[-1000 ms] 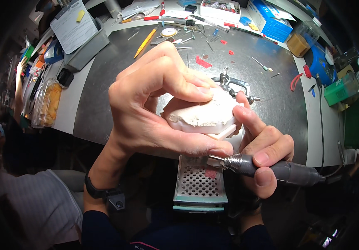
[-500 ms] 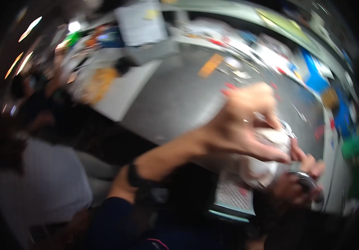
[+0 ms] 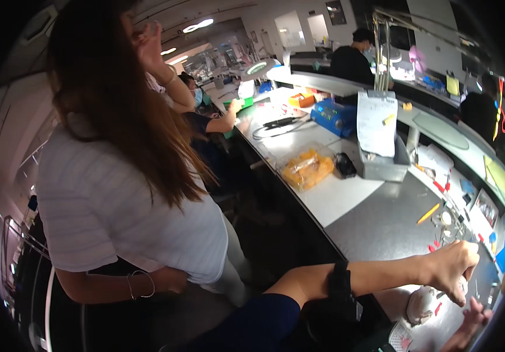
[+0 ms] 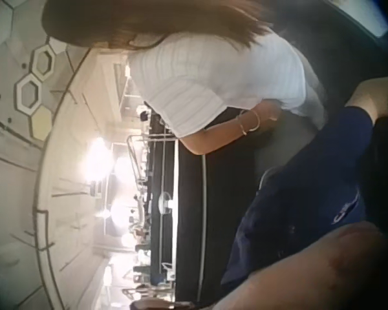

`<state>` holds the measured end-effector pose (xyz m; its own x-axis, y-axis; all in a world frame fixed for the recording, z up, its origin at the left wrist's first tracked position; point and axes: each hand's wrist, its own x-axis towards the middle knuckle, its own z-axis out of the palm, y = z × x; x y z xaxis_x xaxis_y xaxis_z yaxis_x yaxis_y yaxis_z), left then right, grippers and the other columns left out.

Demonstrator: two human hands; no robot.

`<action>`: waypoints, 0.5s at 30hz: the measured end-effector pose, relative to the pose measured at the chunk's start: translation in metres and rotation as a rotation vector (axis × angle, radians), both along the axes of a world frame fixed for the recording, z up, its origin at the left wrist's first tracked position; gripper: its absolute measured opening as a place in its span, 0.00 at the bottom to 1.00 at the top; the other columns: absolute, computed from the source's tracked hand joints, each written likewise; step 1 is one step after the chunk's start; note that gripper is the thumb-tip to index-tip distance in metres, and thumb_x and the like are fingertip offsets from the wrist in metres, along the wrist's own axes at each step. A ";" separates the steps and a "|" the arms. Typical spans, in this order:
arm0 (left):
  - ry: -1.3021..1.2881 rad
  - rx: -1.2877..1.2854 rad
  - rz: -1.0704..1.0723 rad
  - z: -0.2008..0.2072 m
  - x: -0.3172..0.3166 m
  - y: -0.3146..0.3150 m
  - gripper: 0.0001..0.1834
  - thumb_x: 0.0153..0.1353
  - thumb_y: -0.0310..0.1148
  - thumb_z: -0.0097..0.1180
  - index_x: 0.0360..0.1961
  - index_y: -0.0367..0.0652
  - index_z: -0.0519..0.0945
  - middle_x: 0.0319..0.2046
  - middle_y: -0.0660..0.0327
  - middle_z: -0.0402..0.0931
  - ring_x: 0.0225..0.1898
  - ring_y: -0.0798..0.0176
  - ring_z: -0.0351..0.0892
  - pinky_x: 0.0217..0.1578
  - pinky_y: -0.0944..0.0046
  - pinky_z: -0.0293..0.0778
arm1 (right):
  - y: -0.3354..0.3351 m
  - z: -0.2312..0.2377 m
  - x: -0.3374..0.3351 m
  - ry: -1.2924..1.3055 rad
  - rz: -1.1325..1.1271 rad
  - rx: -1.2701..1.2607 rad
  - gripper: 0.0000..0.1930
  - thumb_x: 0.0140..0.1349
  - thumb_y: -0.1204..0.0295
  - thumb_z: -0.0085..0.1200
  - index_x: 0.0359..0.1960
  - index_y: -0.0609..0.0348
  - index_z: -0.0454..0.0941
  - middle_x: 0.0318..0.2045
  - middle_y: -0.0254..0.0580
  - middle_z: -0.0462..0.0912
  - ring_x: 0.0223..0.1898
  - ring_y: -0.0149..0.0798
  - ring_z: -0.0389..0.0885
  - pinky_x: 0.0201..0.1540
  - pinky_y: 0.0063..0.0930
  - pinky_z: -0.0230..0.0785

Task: The recorder uses a hand-held rotary micromotor tool to polish and refine the edges of a dental prosthetic model on a laboratory workbench.

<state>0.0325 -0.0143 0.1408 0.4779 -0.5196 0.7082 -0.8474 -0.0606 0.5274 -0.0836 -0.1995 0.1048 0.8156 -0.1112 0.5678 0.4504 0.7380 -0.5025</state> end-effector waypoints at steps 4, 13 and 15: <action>0.185 0.090 -0.009 0.004 0.011 -0.015 0.25 0.21 0.41 0.72 0.14 0.35 0.72 0.21 0.49 0.72 0.23 0.52 0.75 0.24 0.61 0.72 | 0.017 -0.008 0.012 0.132 -0.102 -0.191 0.20 0.57 0.59 0.58 0.42 0.62 0.71 0.26 0.31 0.70 0.31 0.34 0.71 0.41 0.35 0.64; 0.146 -0.107 -0.055 -0.003 -0.001 -0.022 0.20 0.20 0.36 0.69 0.11 0.36 0.71 0.20 0.50 0.73 0.25 0.51 0.75 0.26 0.59 0.72 | 0.021 -0.007 0.023 0.202 -0.202 -0.334 0.21 0.55 0.61 0.60 0.45 0.59 0.68 0.31 0.33 0.68 0.37 0.35 0.70 0.47 0.35 0.62; 0.209 -0.068 -0.078 -0.006 0.000 -0.021 0.20 0.20 0.37 0.69 0.11 0.37 0.70 0.21 0.50 0.72 0.28 0.49 0.74 0.29 0.57 0.72 | 0.021 -0.006 0.026 0.198 -0.212 -0.355 0.22 0.54 0.62 0.60 0.46 0.58 0.67 0.32 0.33 0.68 0.38 0.35 0.69 0.48 0.34 0.61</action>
